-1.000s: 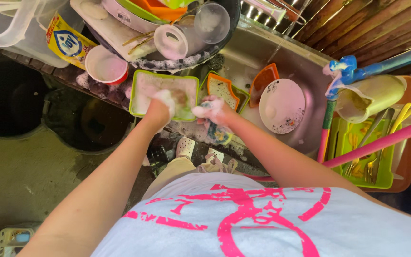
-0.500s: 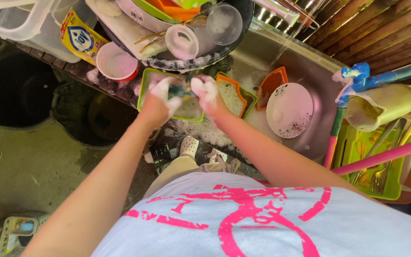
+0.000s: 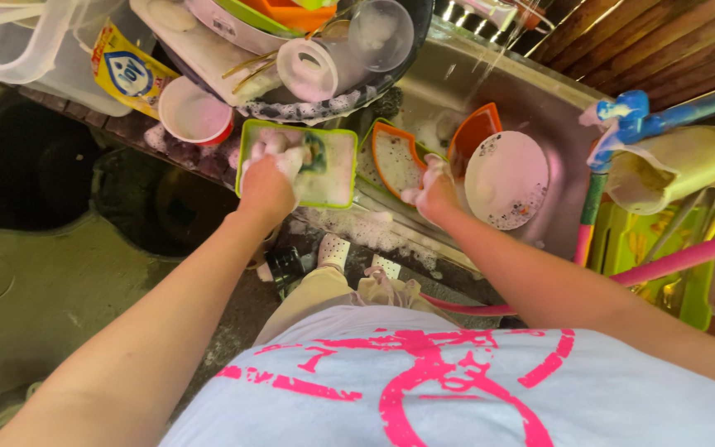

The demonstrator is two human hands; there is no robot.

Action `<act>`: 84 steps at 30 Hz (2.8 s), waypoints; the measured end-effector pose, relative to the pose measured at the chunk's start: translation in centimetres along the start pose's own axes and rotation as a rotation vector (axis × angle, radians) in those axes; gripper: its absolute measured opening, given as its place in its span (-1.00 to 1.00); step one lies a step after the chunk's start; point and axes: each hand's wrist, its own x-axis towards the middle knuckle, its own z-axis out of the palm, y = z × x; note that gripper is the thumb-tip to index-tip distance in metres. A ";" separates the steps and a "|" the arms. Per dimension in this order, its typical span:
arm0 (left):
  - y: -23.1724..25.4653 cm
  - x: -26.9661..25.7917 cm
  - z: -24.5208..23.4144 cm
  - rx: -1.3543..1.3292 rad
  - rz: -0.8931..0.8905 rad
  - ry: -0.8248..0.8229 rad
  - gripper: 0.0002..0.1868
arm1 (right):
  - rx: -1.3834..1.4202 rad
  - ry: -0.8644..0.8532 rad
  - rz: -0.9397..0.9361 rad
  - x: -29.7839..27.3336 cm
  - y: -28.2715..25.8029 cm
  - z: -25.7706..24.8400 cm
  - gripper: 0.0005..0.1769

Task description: The person washes various dishes and containers by hand with a soapy sponge and rinses them under running water at an outdoor sink.

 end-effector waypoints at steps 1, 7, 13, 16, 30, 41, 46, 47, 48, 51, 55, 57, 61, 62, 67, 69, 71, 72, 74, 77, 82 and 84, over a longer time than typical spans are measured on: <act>-0.2 0.1 0.8 0.008 -0.004 -0.002 -0.61 | 0.101 -0.110 0.069 0.2 0.1 0.2 0.17; -0.8 -0.1 3.0 0.302 0.017 -0.250 -0.56 | -0.368 -0.149 -0.152 2.4 -0.2 2.1 0.40; -0.6 0.5 1.4 0.092 0.052 0.106 -0.50 | -0.603 -0.335 -0.080 2.0 -3.2 0.3 0.48; -2.2 1.4 1.6 -0.366 -0.251 0.082 -0.62 | -0.625 -0.347 -0.084 2.4 -3.9 -0.4 0.59; 2.2 -0.1 0.4 0.008 -0.023 0.073 -0.66 | -0.635 -0.460 0.026 2.6 -6.1 -1.1 0.51; 0.2 -0.9 0.9 -0.107 0.011 0.062 -0.75 | 0.087 -0.384 0.009 3.4 -3.5 -3.2 0.29; 0.5 -0.9 1.0 -0.178 -0.106 -0.013 -0.77 | 1.023 -0.521 0.277 2.6 -2.0 -3.9 0.21; 0.6 -0.8 0.8 -0.163 -0.076 0.011 -0.75 | 1.163 -0.529 0.307 2.5 -1.9 -4.4 0.19; 0.7 -0.9 0.7 -0.147 -0.048 0.034 -0.72 | 1.272 -0.532 0.331 2.3 -1.7 -4.7 0.18; 1.5 -0.6 -0.2 -0.117 -0.018 0.036 -0.68 | 1.453 -0.506 0.365 2.5 -0.9 -5.3 0.13; 4.4 -0.7 -1.6 0.045 0.021 0.139 -0.80 | 1.320 -0.384 0.393 3.9 1.0 -4.0 0.07; 5.9 -0.9 -1.4 -0.013 0.061 0.237 -0.71 | 0.873 -0.169 0.250 4.3 1.2 -3.4 0.05; 9.4 1.3 2.2 -0.305 0.077 0.124 -0.78 | 0.242 0.277 0.043 0.2 0.0 -5.2 0.38; 10.8 2.4 3.7 -0.505 -0.024 0.097 -0.69 | 0.241 0.291 0.054 -0.4 -0.8 -5.2 0.38; 15.6 9.9 9.0 -1.196 -0.804 -0.509 -0.58 | 0.413 0.490 -0.541 0.6 0.9 -5.0 0.11; 15.0 11.1 11.0 -1.134 -0.723 -0.413 -0.55 | 0.785 0.314 -0.171 1.5 2.7 -6.6 0.03; 13.9 12.7 12.6 -1.155 -0.750 -0.448 -0.56 | 1.149 0.106 0.200 1.5 3.8 -9.4 -0.03; 13.4 13.4 13.2 -1.177 -0.789 -0.469 -0.56 | 1.403 0.026 0.153 0.6 4.8 -11.9 -0.13; 12.6 14.4 13.9 -1.260 -0.761 -0.525 -0.55 | 1.828 -0.014 0.192 -0.2 5.0 -16.2 -0.09; 12.7 16.0 14.7 -1.299 -0.710 -0.544 -0.53 | 2.092 0.108 0.333 0.6 4.0 -20.3 -0.10; 14.3 18.3 14.6 -1.173 -0.626 -0.516 -0.51 | 2.239 0.179 0.273 3.4 4.6 -21.5 -0.22; 15.1 18.9 14.1 -1.233 -0.659 -0.529 -0.55 | 2.147 0.281 0.388 3.4 4.7 -21.2 -0.22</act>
